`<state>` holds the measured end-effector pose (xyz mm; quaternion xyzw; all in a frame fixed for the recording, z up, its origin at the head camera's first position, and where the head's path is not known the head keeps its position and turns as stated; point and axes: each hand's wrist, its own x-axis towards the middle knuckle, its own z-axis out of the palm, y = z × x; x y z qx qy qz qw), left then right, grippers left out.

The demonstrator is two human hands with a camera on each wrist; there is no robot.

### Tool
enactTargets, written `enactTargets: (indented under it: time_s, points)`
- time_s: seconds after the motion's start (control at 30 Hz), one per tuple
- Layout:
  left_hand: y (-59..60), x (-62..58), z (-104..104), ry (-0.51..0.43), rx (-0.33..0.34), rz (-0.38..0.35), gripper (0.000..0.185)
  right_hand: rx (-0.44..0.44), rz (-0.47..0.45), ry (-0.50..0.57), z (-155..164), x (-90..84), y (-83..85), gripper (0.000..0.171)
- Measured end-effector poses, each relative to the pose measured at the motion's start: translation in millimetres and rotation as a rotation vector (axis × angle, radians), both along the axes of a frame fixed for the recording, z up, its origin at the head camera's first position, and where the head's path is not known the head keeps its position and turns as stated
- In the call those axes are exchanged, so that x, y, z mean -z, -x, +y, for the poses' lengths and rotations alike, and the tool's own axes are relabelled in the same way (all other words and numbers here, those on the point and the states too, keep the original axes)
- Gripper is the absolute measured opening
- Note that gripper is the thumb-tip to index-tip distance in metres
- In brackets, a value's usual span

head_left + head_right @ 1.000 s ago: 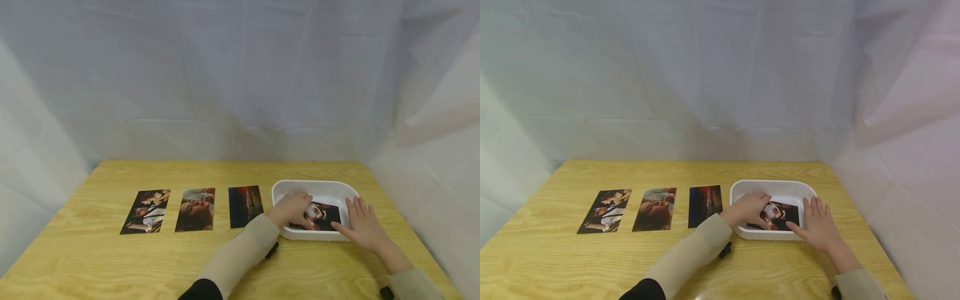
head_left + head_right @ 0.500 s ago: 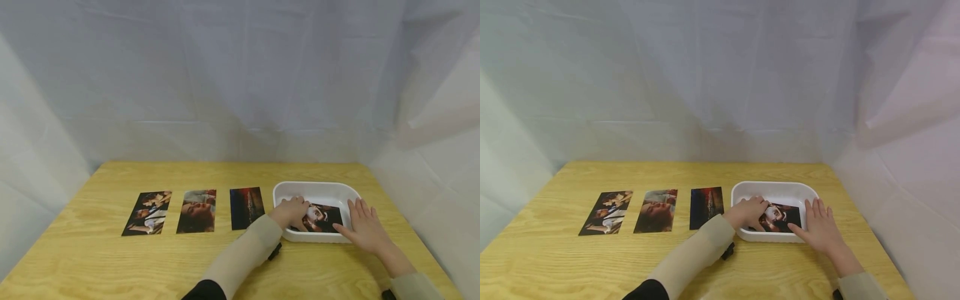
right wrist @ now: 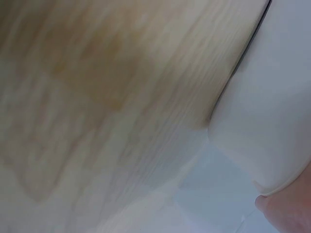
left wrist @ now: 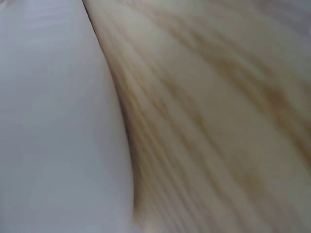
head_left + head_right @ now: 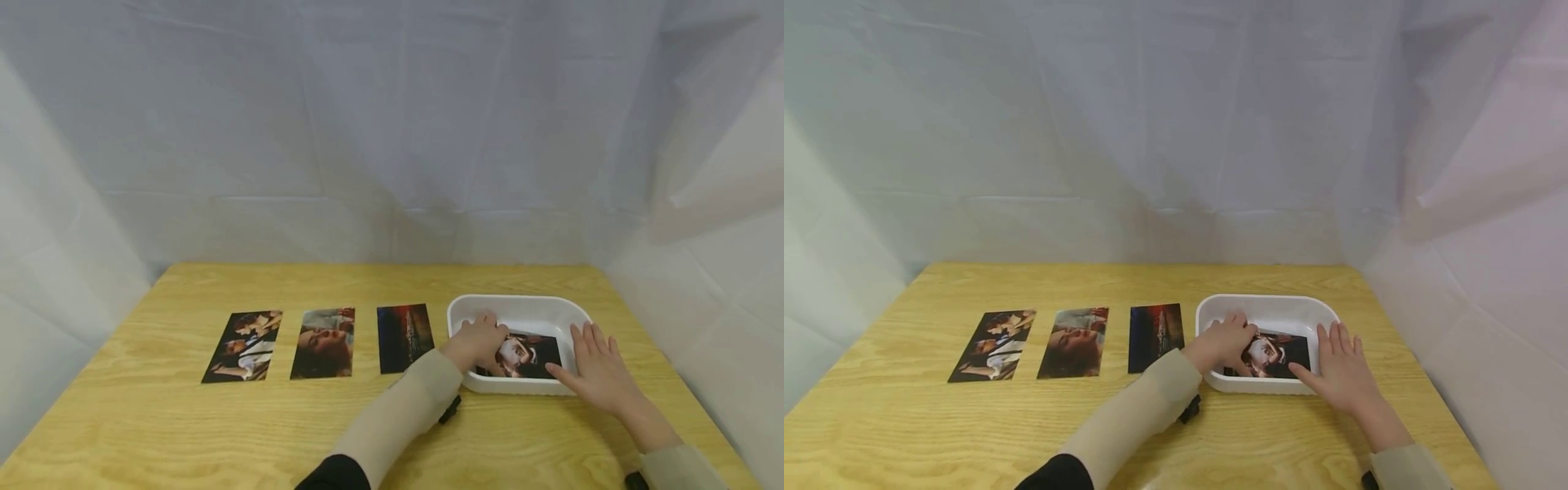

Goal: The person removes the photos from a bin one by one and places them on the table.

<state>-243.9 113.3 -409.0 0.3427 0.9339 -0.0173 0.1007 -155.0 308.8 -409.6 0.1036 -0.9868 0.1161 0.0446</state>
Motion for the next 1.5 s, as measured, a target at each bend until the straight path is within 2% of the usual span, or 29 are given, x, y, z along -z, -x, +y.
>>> enactTargets:
  time_s: [0.23, 0.5, 0.6, 0.9, 1.1, 1.37, 1.5]
  points:
    - [0.9, 1.9, 0, -0.039, 0.015, 0.04, 0.069, 0.006, 0.014, -0.009, -1, 0.7, -1.3, 0.089]
    - [3.2, 0.6, -2, -0.072, 0.06, 0.173, 0.064, 0.01, 0.023, 0.0, -1, 0.5, -0.7, 0.089]
    - [3.3, -1.9, -2, -0.116, 0.062, 0.175, 0.057, 0.012, 0.018, 0.002, -1, 0.5, -1.0, 0.089]
    - [4.6, -7.6, -3, -0.367, 0.095, 0.122, 0.022, 0.019, 0.004, 0.004, -1, 0.8, -1.6, 0.09]
    - [3.4, -13.1, -6, -0.479, 0.054, 0.169, 0.032, 0.013, -0.004, 0.006, -1, 1.3, 0.1, 0.09]
    - [6.8, -16.5, -9, -0.73, -0.087, 0.081, 0.032, 0.007, -0.008, 0.0, -1, -1.6, -0.3, 0.089]
    - [7.1, -15.9, -12, -0.831, -0.121, 0.076, 0.027, 0.008, -0.012, 0.007, -2, -1.9, -1.3, 0.09]
